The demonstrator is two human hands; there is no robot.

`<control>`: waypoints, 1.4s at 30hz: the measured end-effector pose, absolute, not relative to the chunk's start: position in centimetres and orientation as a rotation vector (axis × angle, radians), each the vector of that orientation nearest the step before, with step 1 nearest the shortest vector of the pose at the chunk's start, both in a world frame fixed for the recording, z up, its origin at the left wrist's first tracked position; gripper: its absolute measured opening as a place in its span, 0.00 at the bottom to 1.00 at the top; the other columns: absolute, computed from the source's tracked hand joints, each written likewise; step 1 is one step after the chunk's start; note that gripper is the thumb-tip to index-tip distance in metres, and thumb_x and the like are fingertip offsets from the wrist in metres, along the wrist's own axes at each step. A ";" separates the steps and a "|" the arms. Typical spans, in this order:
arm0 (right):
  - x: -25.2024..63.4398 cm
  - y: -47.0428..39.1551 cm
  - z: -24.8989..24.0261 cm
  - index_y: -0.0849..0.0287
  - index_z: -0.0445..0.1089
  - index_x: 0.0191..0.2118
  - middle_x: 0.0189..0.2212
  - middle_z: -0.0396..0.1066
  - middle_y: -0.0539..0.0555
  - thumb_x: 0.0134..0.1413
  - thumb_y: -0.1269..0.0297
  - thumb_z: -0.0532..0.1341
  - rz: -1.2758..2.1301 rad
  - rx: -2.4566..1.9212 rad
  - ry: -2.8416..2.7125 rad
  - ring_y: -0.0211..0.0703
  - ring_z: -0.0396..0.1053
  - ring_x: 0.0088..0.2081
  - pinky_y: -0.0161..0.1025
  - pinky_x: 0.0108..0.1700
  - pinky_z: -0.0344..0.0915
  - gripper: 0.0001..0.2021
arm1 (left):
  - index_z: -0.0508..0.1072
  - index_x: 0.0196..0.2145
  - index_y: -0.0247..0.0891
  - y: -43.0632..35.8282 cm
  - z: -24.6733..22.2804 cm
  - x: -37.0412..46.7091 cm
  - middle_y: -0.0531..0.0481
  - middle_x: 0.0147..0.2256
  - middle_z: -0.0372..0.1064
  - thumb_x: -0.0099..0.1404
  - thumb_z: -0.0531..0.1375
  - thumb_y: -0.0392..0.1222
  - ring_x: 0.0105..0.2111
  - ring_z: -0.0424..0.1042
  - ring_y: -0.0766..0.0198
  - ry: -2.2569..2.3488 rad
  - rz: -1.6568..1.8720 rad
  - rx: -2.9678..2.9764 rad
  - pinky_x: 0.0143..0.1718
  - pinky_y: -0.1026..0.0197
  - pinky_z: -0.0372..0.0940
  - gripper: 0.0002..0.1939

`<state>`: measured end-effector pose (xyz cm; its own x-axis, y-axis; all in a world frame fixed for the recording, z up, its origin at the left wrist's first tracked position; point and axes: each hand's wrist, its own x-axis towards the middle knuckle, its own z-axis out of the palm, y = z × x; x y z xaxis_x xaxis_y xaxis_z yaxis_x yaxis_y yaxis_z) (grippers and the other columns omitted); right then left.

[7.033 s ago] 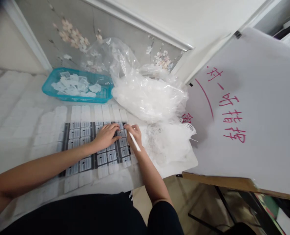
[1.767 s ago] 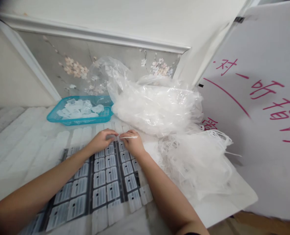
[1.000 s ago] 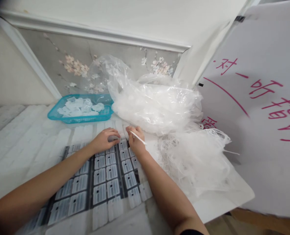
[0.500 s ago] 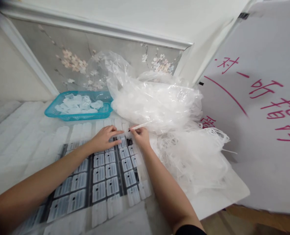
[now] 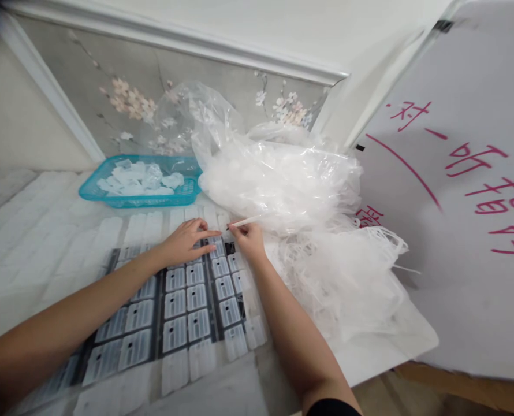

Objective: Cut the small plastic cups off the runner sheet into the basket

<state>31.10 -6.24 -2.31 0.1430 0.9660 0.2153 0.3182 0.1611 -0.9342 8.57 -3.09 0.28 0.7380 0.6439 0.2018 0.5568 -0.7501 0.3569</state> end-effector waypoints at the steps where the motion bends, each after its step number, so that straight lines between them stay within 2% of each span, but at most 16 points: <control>1: 31.1 -6.2 -2.3 0.63 0.79 0.35 0.26 0.76 0.55 0.51 0.50 0.64 0.778 -1.353 -1.376 0.43 0.70 0.28 0.36 0.28 0.62 0.18 | 0.72 0.57 0.54 -3.1 0.3 8.6 0.45 0.45 0.62 0.67 0.55 0.59 0.48 0.65 0.52 0.942 0.454 2.667 0.55 0.47 0.59 0.23; 5: 31.1 -6.2 -2.5 0.63 0.79 0.36 0.28 0.77 0.55 0.52 0.50 0.64 0.782 -1.347 -1.379 0.45 0.72 0.30 0.36 0.30 0.65 0.19 | 0.71 0.57 0.53 -3.1 0.4 8.6 0.44 0.45 0.62 0.68 0.55 0.59 0.48 0.64 0.51 0.934 0.435 2.665 0.55 0.47 0.58 0.23; 10: 31.1 -6.3 -2.6 0.61 0.79 0.37 0.34 0.80 0.57 0.54 0.53 0.63 0.721 -1.362 -1.440 0.48 0.75 0.35 0.40 0.36 0.69 0.15 | 0.71 0.58 0.54 -3.1 0.3 8.6 0.44 0.45 0.62 0.68 0.54 0.60 0.48 0.64 0.51 0.933 0.426 2.658 0.55 0.46 0.58 0.24; 14: 30.8 -6.6 -2.2 0.56 0.79 0.38 0.38 0.80 0.55 0.56 0.62 0.62 0.481 -1.415 -1.676 0.50 0.76 0.41 0.44 0.45 0.69 0.09 | 0.71 0.58 0.54 -3.0 0.2 8.5 0.44 0.46 0.62 0.68 0.54 0.60 0.49 0.64 0.50 0.926 0.452 2.657 0.55 0.46 0.58 0.24; 17: 30.6 -6.9 -1.8 0.53 0.79 0.38 0.38 0.80 0.53 0.57 0.67 0.60 0.281 -1.450 -1.869 0.50 0.75 0.42 0.44 0.48 0.67 0.09 | 0.72 0.57 0.52 -3.1 0.2 8.5 0.43 0.46 0.62 0.68 0.54 0.61 0.49 0.64 0.50 0.920 0.465 2.652 0.55 0.46 0.58 0.25; 24: 30.4 -7.2 -1.7 0.55 0.78 0.42 0.30 0.75 0.55 0.65 0.64 0.54 0.100 -1.439 -1.838 0.47 0.68 0.35 0.42 0.41 0.66 0.14 | 0.69 0.59 0.52 -3.4 0.3 8.6 0.41 0.51 0.60 0.68 0.54 0.60 0.53 0.62 0.47 0.923 0.472 2.676 0.57 0.44 0.58 0.26; 28: 30.4 -7.4 -1.8 0.54 0.77 0.44 0.33 0.75 0.54 0.66 0.63 0.52 0.104 -1.386 -1.744 0.45 0.66 0.34 0.40 0.40 0.66 0.15 | 0.65 0.62 0.50 -3.7 0.5 8.9 0.39 0.57 0.56 0.69 0.54 0.56 0.57 0.59 0.46 0.892 0.494 2.697 0.59 0.42 0.56 0.26; 34: 30.1 -7.9 -1.3 0.54 0.76 0.44 0.37 0.77 0.54 0.66 0.61 0.52 0.117 -1.328 -1.644 0.46 0.67 0.37 0.43 0.43 0.66 0.14 | 0.62 0.64 0.51 -4.1 0.6 9.1 0.39 0.59 0.55 0.69 0.54 0.51 0.59 0.58 0.45 0.891 0.465 2.718 0.59 0.42 0.56 0.26; 40: 30.6 -8.2 -0.6 0.54 0.77 0.43 0.37 0.77 0.56 0.65 0.58 0.54 0.043 -1.378 -1.427 0.48 0.69 0.39 0.46 0.47 0.66 0.14 | 0.67 0.60 0.47 -4.7 0.3 9.5 0.40 0.58 0.60 0.71 0.52 0.48 0.61 0.57 0.46 0.901 0.421 2.786 0.63 0.40 0.49 0.22; 42: 30.7 -8.4 -0.5 0.55 0.77 0.42 0.38 0.78 0.55 0.64 0.58 0.56 0.059 -1.349 -1.430 0.48 0.70 0.38 0.45 0.46 0.67 0.13 | 0.66 0.61 0.46 -4.4 -0.1 9.5 0.41 0.58 0.61 0.70 0.53 0.49 0.60 0.59 0.48 0.933 0.480 2.741 0.63 0.41 0.50 0.23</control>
